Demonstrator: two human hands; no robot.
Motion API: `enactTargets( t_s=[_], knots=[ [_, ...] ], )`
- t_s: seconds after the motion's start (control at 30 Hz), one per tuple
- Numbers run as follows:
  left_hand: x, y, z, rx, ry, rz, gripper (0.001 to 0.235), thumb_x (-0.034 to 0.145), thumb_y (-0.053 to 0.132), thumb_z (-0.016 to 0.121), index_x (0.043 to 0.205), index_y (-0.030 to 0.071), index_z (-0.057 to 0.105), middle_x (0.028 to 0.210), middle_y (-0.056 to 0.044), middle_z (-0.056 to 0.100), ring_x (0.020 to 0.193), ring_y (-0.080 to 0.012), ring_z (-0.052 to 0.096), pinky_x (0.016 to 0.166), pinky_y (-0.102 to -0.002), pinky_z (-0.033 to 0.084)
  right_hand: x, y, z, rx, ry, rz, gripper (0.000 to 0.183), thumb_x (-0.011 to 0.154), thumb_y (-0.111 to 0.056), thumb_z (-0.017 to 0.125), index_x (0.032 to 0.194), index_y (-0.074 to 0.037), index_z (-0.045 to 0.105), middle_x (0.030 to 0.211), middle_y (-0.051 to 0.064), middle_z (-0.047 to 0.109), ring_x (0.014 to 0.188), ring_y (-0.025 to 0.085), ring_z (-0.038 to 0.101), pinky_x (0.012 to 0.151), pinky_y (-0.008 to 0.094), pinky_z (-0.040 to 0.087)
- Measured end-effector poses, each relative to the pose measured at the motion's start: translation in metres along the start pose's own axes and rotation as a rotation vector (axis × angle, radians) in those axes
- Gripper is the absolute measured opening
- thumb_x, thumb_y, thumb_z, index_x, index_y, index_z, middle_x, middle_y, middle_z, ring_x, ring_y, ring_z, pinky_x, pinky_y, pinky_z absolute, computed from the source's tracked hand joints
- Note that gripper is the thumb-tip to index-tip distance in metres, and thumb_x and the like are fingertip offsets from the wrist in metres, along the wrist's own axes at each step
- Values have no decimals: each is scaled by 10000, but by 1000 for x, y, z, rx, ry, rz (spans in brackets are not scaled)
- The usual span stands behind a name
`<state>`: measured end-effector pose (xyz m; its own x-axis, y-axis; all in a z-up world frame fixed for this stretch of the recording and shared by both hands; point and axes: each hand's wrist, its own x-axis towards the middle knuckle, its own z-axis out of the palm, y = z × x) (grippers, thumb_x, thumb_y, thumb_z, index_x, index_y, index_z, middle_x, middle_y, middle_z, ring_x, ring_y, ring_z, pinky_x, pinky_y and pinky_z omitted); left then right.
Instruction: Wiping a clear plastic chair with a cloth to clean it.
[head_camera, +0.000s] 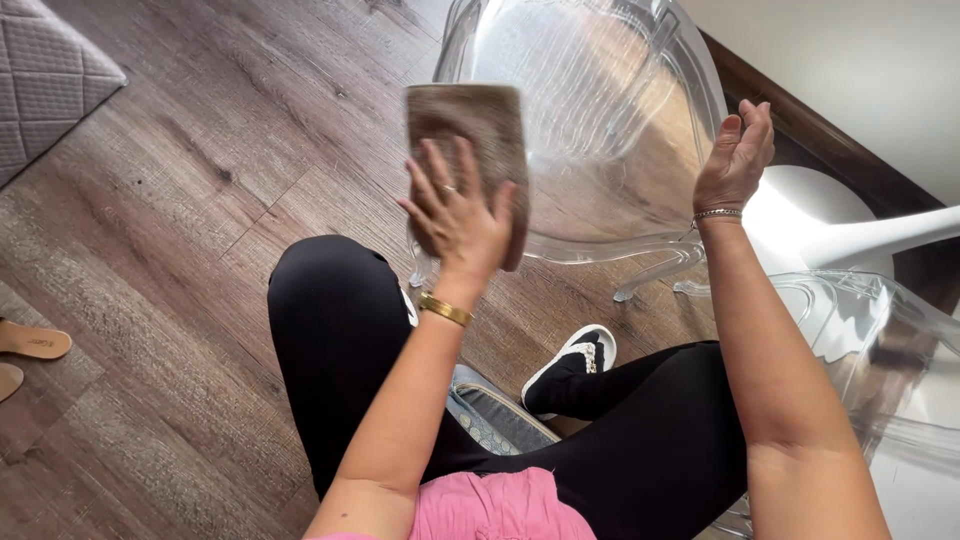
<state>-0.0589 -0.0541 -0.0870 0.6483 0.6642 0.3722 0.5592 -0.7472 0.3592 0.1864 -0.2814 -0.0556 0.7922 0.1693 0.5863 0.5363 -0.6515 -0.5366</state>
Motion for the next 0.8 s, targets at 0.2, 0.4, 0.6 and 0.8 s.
enactTargets(
  t_s=[0.2,0.4,0.6,0.8],
  knots=[
    [-14,89,7,-43,-215,306,942,967,733,535,1621,208,107,1662,-197,-99,1513,-443,-131,1179,-756,-60,-2,-3,-1,-10,19,-17,659,1059,-609,175,1321,-120,531,1446,179,508,1370,358,413,1086,477,396],
    [44,144,-4,-62,-381,469,805,910,734,341,1524,213,370,1585,-266,255,1453,-536,139,1117,-762,101,-2,3,-1,-7,-3,19,720,1037,-645,156,1340,-111,533,1463,208,481,1368,374,408,1081,495,393],
    [113,121,9,-32,-462,393,760,936,731,286,1549,283,303,1629,-156,168,1476,-425,84,1142,-729,96,-2,3,1,-19,19,-17,676,1053,-623,177,1320,-110,528,1404,190,548,1333,373,459,1061,493,417],
    [165,45,-10,142,-440,197,791,960,767,226,1596,298,186,1638,-127,22,1474,-425,17,1150,-726,128,-4,5,2,-14,9,32,694,1033,-648,170,1325,-136,536,1437,193,524,1369,396,405,1084,502,415]
  ],
)
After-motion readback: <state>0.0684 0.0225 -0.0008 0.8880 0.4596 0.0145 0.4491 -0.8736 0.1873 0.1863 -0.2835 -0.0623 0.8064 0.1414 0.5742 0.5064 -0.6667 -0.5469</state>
